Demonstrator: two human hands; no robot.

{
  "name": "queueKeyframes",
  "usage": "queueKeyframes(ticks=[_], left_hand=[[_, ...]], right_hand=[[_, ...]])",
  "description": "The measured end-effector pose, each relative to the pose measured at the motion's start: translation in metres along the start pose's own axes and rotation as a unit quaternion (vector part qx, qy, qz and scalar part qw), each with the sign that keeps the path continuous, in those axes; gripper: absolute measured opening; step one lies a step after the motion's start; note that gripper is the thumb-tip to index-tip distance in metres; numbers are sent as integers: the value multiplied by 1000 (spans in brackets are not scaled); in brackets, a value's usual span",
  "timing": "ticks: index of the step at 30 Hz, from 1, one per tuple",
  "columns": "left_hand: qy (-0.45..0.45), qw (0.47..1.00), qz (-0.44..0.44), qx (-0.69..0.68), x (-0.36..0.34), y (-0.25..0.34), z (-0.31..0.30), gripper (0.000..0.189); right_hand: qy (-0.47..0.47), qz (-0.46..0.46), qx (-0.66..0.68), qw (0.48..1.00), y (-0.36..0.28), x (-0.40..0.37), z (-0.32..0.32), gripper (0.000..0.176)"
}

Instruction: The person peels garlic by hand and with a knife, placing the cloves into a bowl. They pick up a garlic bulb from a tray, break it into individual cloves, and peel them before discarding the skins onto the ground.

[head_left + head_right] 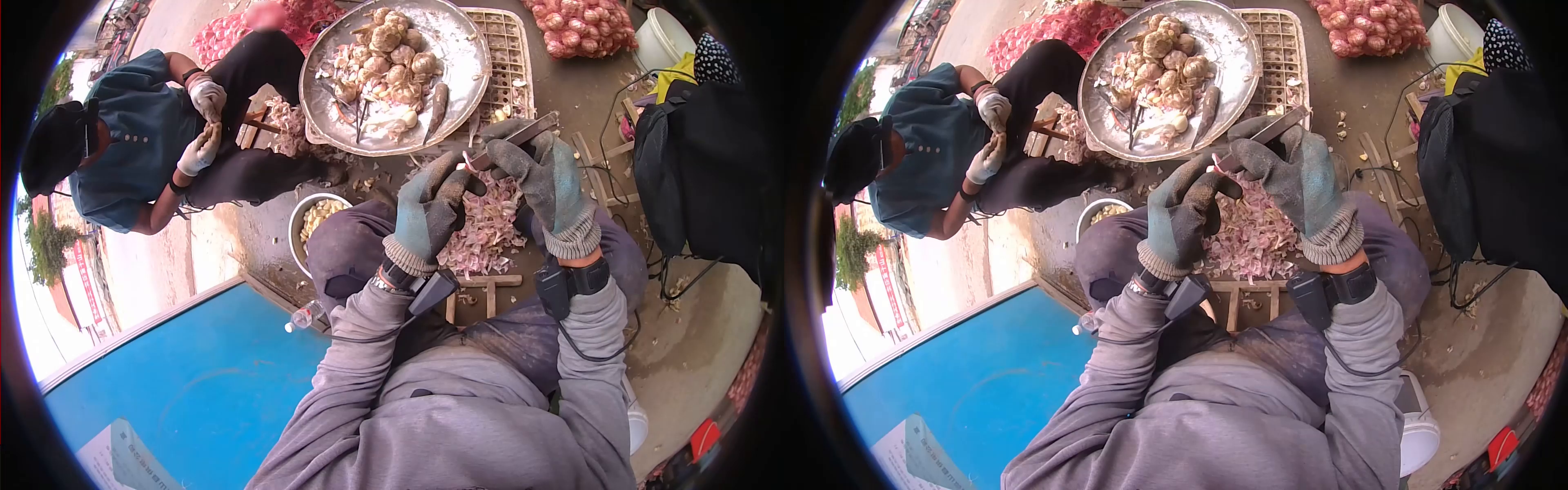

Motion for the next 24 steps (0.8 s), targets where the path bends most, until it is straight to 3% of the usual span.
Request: queueKeyframes(ticks=[3,7,9,13,15,19,22,24], left_hand=[[13,998,17,59,5,-10,-3,25],[17,996,48,79,7,-11,-3,24],[-6,998,38,52,5,-10,2,34],[-8,997,47,62,3,-7,2,32],[14,996,41,76,4,-7,-2,23],[26,991,56,117,6,-7,-4,24],[30,992,61,110,7,-10,-5,28],[36,991,54,120,8,-11,-7,28]], right_hand=[[-12,-19,43,999,-2,0,7,25],[-9,-34,-2,999,1,0,5,23],[-14,17,51,998,17,-2,1,39],[-25,16,-13,999,13,-2,1,40],[-21,2,6,1000,11,-2,2,39],[-23,-2,-8,1000,7,-1,5,37],[2,-31,-8,999,0,-2,7,22],[-8,-65,-106,992,-8,-2,8,23]])
Point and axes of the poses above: each hand's wrist, its own x-axis towards the middle knuckle, its own z-axis out of the palm, y = z × x, the point moved 10 cm from there along x, towards the middle knuckle, and after that the axes turned 10 degrees about -z, right-handed, at the moved point
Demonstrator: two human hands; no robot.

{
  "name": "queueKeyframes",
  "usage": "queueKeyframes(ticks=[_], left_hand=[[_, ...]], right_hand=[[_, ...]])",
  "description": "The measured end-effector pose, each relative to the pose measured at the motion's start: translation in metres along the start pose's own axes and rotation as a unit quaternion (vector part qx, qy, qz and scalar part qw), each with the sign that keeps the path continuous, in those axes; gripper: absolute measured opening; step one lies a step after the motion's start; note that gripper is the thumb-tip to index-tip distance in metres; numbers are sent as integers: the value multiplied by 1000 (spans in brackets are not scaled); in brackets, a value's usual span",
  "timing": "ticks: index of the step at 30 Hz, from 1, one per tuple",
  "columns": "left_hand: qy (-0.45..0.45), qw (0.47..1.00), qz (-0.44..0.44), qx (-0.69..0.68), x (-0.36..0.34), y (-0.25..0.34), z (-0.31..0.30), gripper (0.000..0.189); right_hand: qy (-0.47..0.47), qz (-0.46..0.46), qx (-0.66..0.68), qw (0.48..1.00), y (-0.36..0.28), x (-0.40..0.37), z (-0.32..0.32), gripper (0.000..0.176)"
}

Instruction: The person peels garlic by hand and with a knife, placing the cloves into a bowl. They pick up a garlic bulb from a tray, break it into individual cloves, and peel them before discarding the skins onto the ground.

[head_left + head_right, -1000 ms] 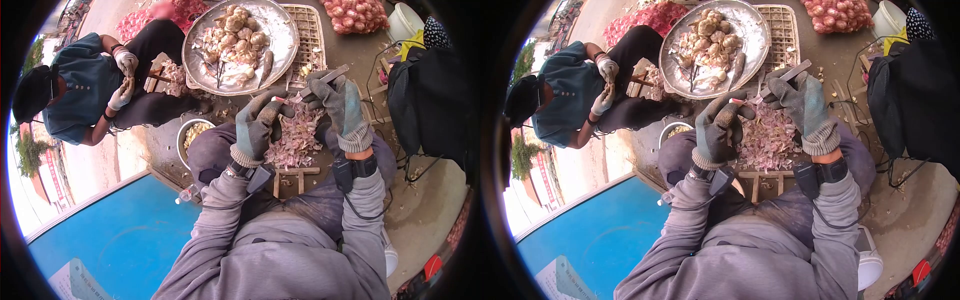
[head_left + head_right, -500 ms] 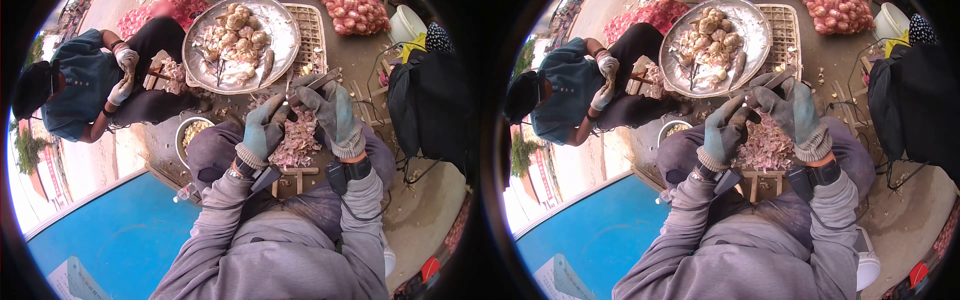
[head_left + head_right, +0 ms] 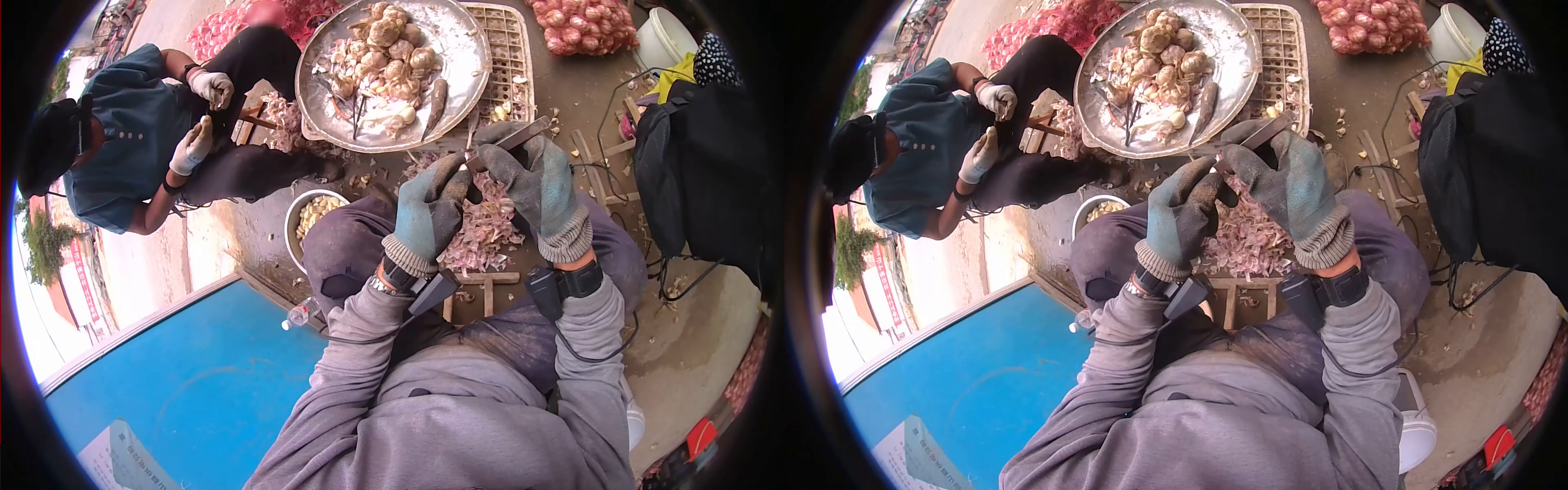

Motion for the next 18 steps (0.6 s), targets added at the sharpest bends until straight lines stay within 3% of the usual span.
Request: queueKeyframes(ticks=[4,6,10,12,13,15,18], left_hand=[[-3,999,-11,-39,-2,7,1,28],[-18,997,-48,-53,-2,2,0,27],[-58,980,-102,-158,-7,3,2,29],[-50,993,49,-98,-7,23,-5,31],[-49,993,50,-98,-7,24,-6,31],[-81,965,-113,-224,-5,-2,1,33],[-96,962,-101,-237,-8,10,7,33]], right_hand=[[1,7,7,1000,1,1,-2,25],[16,74,123,990,17,-1,-1,27],[18,96,161,982,19,-1,-3,33],[-17,105,205,973,10,-1,4,40],[-17,104,205,973,10,-1,4,40],[-9,115,212,970,14,-3,3,44],[3,103,204,974,13,-2,0,42]])
Point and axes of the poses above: each hand's wrist, its own x-axis towards the middle knuckle, its own z-axis out of the palm, y = z × x, the point moved 10 cm from there along x, towards the middle knuckle, and after that the axes turned 10 degrees about -z, right-handed, at the moved point
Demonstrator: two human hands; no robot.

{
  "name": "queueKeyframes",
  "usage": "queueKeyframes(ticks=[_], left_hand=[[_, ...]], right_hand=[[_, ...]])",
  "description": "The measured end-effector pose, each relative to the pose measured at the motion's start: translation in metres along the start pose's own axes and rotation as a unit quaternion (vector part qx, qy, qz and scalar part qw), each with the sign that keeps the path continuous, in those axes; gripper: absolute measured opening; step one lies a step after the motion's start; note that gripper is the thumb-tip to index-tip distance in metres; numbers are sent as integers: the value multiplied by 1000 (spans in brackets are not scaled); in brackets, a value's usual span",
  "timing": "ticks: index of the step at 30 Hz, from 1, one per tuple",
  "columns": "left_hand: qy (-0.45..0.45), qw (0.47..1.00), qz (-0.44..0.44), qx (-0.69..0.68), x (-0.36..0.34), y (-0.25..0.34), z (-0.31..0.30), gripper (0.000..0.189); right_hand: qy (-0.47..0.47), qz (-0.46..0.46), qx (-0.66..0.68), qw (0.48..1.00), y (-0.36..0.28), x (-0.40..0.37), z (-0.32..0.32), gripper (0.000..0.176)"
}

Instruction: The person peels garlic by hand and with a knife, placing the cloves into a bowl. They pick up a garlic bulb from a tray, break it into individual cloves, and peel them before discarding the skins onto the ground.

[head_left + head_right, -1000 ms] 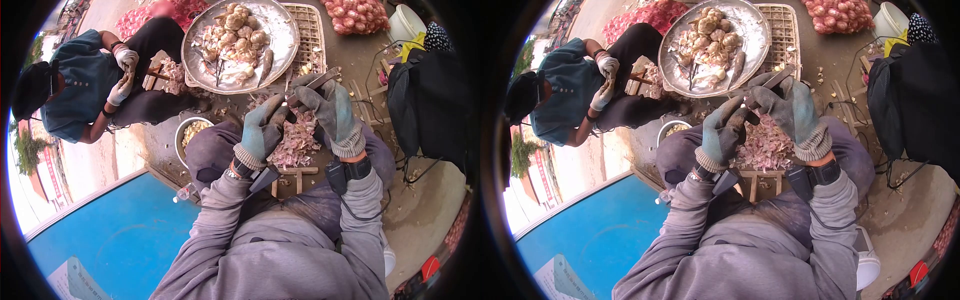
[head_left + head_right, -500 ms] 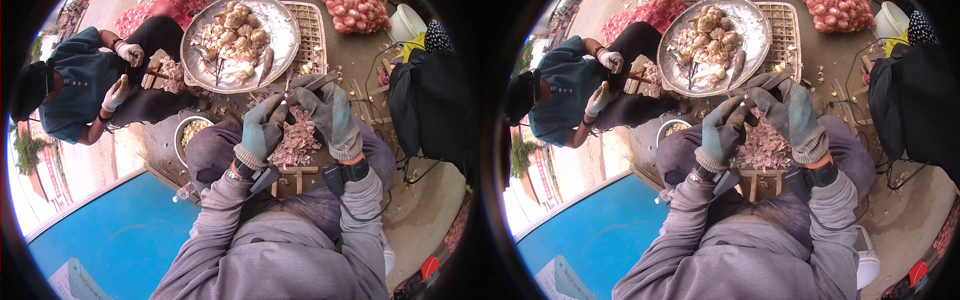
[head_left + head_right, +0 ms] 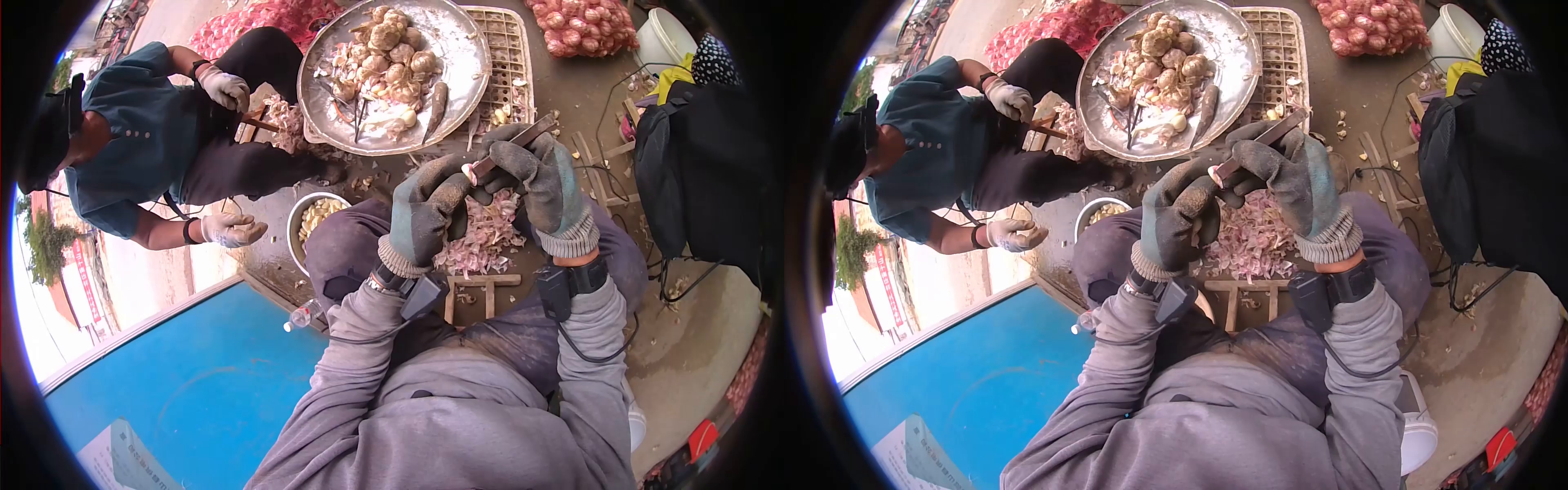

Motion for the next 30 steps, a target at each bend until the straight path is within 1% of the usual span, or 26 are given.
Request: queueKeyframes(ticks=[4,6,9,13,15,16,18,19,21,22,24,25,26,27,28,30], left_hand=[[20,999,-3,31,1,-7,-7,34],[-2,1000,-6,-6,3,-10,-8,35],[-12,1000,0,-2,1,-8,-2,35],[-7,1000,2,12,6,-14,-11,34],[-22,999,33,-14,5,-6,-9,31],[-22,999,34,-13,4,-3,-9,31],[21,999,-5,-46,3,-2,-15,28],[22,999,-4,-47,4,-2,-13,28],[61,997,16,42,4,1,-12,27],[63,996,23,65,4,2,-11,26],[67,994,22,84,4,2,-10,26],[71,992,21,103,4,1,-10,26],[71,992,21,103,6,-2,-11,26],[72,987,72,127,8,1,-10,28],[72,978,122,150,7,7,-8,30],[81,976,137,149,8,3,-10,30]], right_hand=[[-8,4,-5,1000,2,0,2,40],[-17,12,0,1000,2,0,3,38],[-10,8,12,1000,2,0,0,37],[-33,37,18,999,7,-3,2,41],[-8,26,36,999,10,-1,-6,41],[-8,26,37,999,10,-2,-8,41],[31,6,-54,998,4,-2,-22,33],[29,6,-54,998,5,-2,-23,33],[40,-25,-17,999,0,-1,-25,33],[39,-24,-17,999,-1,-1,-22,33],[19,-36,-92,995,-7,-1,-11,30],[20,-36,-93,995,-7,-2,-8,30],[20,-26,-39,999,-3,-3,-4,28],[21,-15,15,1000,0,-3,-1,25],[0,-52,-80,995,-4,-2,-1,21],[2,-45,-82,996,-1,-3,0,20]])
Point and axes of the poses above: each hand's wrist, its own x-axis towards the middle knuckle, its own z-axis out of the palm, y = z × x, the point moved 10 cm from there along x, towards the middle knuckle, and after that the axes turned 10 degrees about -z, right-handed, at the moved point
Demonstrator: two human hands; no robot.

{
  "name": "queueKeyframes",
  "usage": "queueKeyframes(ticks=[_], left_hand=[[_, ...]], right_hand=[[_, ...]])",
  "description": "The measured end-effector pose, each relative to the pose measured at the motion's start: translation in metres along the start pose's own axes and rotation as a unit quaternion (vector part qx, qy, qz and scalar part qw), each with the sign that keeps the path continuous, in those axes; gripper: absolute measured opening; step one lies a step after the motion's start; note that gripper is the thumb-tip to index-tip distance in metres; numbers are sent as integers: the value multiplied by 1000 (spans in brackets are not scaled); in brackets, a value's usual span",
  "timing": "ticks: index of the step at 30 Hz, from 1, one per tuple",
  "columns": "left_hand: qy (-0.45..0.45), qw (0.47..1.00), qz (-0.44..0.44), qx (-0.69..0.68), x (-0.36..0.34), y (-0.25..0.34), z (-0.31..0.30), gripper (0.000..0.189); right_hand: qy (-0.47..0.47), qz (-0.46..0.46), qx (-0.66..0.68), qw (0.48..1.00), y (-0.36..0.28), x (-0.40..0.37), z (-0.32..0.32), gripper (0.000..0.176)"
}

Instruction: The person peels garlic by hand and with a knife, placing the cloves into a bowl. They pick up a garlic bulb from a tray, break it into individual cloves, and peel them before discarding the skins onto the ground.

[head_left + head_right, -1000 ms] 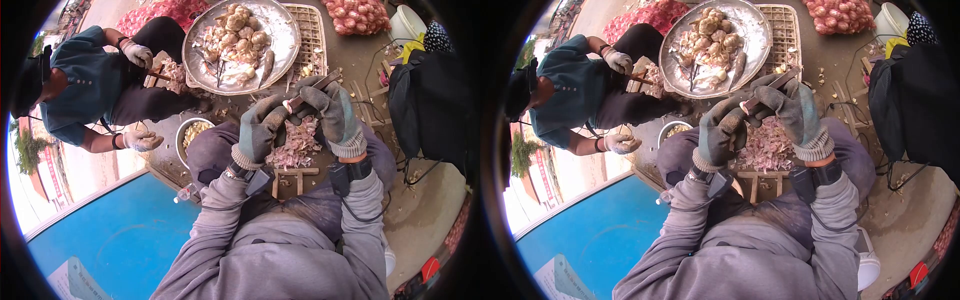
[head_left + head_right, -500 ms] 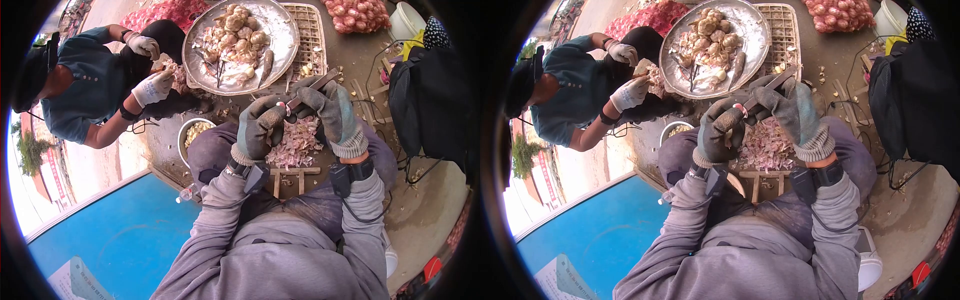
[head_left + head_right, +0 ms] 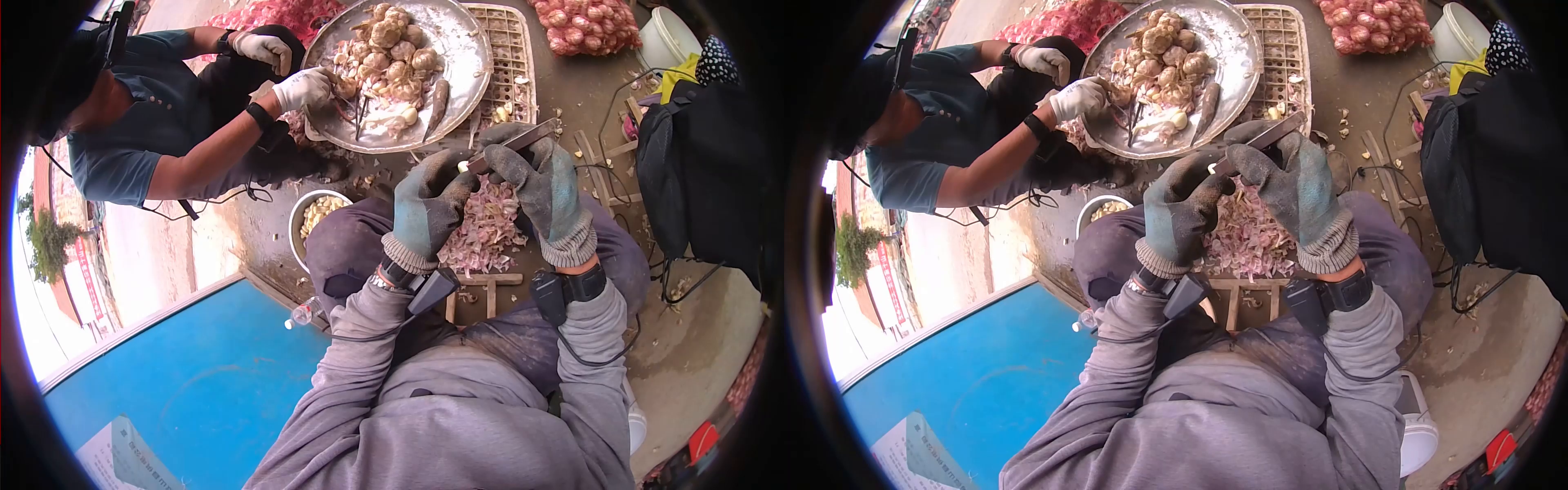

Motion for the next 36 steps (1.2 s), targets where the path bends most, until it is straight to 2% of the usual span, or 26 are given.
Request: queueKeyframes(ticks=[5,7,8,10,11,13,17,20,23,25,30,32,33,35,36], left_hand=[[27,1000,-6,16,-1,-3,-1,31],[31,988,29,150,-3,4,3,32],[31,988,29,150,-3,3,3,32],[53,973,111,193,-8,16,3,34],[52,973,112,194,-8,15,4,34],[92,949,181,240,-15,29,4,38],[67,955,166,238,-15,29,8,40],[68,955,191,217,-15,27,8,40],[50,967,172,180,-10,22,7,39],[63,971,166,163,-10,17,1,37],[64,974,130,176,-5,17,-2,35],[59,971,113,200,-4,14,-1,35],[66,968,131,203,-4,13,-1,35],[72,965,149,206,-5,16,-1,35],[82,954,168,235,-7,21,-1,36]], right_hand=[[14,-10,-4,1000,0,-1,1,19],[14,-6,11,1000,2,-1,1,22],[14,-6,11,1000,4,-2,0,22],[-4,-7,5,1000,4,-1,1,34],[-4,-8,4,1000,1,-1,1,34],[-14,12,10,1000,-3,-1,3,28],[-12,-1,24,1000,5,-1,-3,30],[-2,29,56,998,14,-1,-8,32],[14,44,105,993,13,1,-10,32],[14,39,68,997,12,2,-17,40],[-16,2,-24,1000,2,-3,2,31],[-22,-55,-161,985,-2,-5,3,29],[-23,-54,-160,985,-1,-5,5,29],[-19,-126,-194,973,-14,-3,8,25],[-19,-125,-194,973,-16,-3,8,25]])
Point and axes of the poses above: each hand's wrist, its own x-axis towards the middle knuckle, its own z-axis out of the palm, y = z × x, the point moved 10 cm from there along x, towards the middle knuckle, and after that the axes turned 10 degrees about -z, right-handed, at the moved point
